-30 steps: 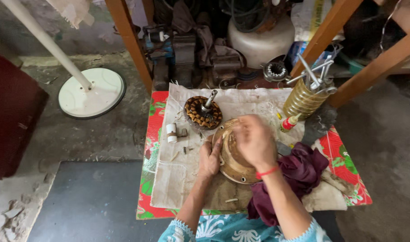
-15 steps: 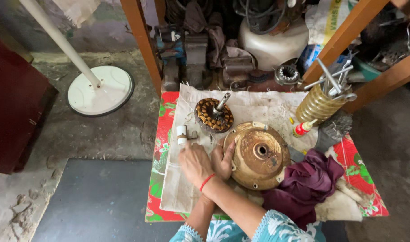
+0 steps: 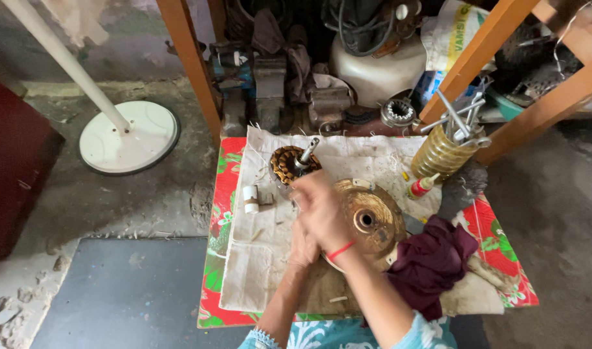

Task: The person wipes a circular metal motor part with a purple cloth, then flips it over to wipe the other side. The person also handles a separate copper-colored motor component and a small white plastic piece on the table.

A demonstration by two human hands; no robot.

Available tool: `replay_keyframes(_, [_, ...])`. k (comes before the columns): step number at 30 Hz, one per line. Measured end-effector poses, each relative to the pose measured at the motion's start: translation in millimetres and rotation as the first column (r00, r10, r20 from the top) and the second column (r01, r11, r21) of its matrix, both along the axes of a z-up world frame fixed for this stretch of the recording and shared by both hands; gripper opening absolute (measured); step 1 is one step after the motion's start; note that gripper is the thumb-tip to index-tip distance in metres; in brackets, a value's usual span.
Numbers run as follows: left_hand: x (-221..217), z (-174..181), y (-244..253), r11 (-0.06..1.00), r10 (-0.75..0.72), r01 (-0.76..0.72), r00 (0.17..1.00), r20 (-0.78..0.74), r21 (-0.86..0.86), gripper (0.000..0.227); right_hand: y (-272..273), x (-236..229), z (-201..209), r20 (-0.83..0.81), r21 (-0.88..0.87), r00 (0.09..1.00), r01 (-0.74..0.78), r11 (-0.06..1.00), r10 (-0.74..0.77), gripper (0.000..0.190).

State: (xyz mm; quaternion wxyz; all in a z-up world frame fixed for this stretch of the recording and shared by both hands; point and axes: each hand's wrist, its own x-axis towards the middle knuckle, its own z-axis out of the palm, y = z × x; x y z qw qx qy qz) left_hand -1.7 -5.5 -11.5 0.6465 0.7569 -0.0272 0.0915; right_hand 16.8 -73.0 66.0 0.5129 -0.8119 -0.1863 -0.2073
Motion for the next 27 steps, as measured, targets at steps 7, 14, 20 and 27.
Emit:
replay_keyframes(7, [-3, 7, -4, 0.946, -0.115, 0.117, 0.993, 0.025, -0.302, 0.054, -90, 56, -21, -0.253, 0.005, 0.968, -0.003, 1.000, 0.004, 0.012])
replay_keyframes(14, [-12, 28, 2, 0.940, -0.180, 0.201, 0.979, 0.099, -0.275, 0.084, -81, 30, -3, -0.046, -0.155, 0.996, 0.070, 0.985, -0.078, 0.010])
replay_keyframes(20, [-6, 24, 6, 0.960, -0.231, 0.206, 0.965, -0.122, -0.189, 0.079, -78, 25, 2, -0.206, -0.157, 0.968, 0.115, 0.981, -0.146, 0.010])
replay_keyframes(27, [-32, 10, -29, 0.892, -0.047, 0.032, 0.999, -0.023, -0.451, 0.070, -77, 27, 5, -0.132, -0.194, 0.991, -0.034, 0.980, 0.008, 0.008])
